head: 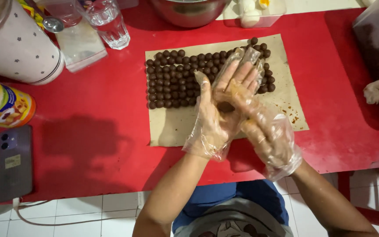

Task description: Rolling small portions of food mixture into uniform balls by hand

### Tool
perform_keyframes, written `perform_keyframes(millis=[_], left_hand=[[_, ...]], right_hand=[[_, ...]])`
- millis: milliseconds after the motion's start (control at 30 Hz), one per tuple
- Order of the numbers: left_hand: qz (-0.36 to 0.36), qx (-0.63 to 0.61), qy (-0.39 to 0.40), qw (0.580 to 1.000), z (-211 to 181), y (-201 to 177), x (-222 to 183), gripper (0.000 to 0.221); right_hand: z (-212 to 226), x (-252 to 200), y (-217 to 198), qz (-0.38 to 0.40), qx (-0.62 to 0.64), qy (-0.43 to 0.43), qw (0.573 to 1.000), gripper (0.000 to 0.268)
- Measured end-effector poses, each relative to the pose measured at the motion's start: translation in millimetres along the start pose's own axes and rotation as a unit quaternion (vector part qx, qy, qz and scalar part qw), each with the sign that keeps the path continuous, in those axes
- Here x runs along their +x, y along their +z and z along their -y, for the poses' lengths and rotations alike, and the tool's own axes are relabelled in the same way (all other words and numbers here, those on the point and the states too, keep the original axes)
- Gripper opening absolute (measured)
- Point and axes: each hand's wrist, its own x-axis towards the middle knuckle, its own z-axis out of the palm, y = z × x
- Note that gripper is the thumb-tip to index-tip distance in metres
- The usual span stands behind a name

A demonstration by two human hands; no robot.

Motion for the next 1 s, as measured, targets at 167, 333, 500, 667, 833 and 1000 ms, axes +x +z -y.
perform_keyframes(millis=[167,333,500,667,833,1000], left_hand=[[-0.099,0.003,-0.027,0.995,-1,18,6,0.086],[-0.147,0.025,-0.082,0.985,-4,35,8,0.086],[-0.157,0.041,-0.069,0.984,0,34,4,0.079],[-0.174,0.004,-0.038,0.984,-5,30,9,0.086],[0.010,-0.030,0.095,0.995,-10,14,5,0.059],[-0.120,-0.111,-0.051,0.985,-2,42,11,0.090]], right_hand=[[-9,-24,23,0.094,0.026,0.122,0.988,0.074],[-7,-35,31,0.216,0.061,0.272,0.936,0.062],[7,-32,27,0.055,0.396,0.482,0.780,0.052],[3,-44,27,0.085,0.236,0.313,0.916,0.076],[0,-42,40,0.165,0.010,0.158,0.974,0.095],[-6,-41,46,0.159,-0.037,0.163,0.973,0.076]])
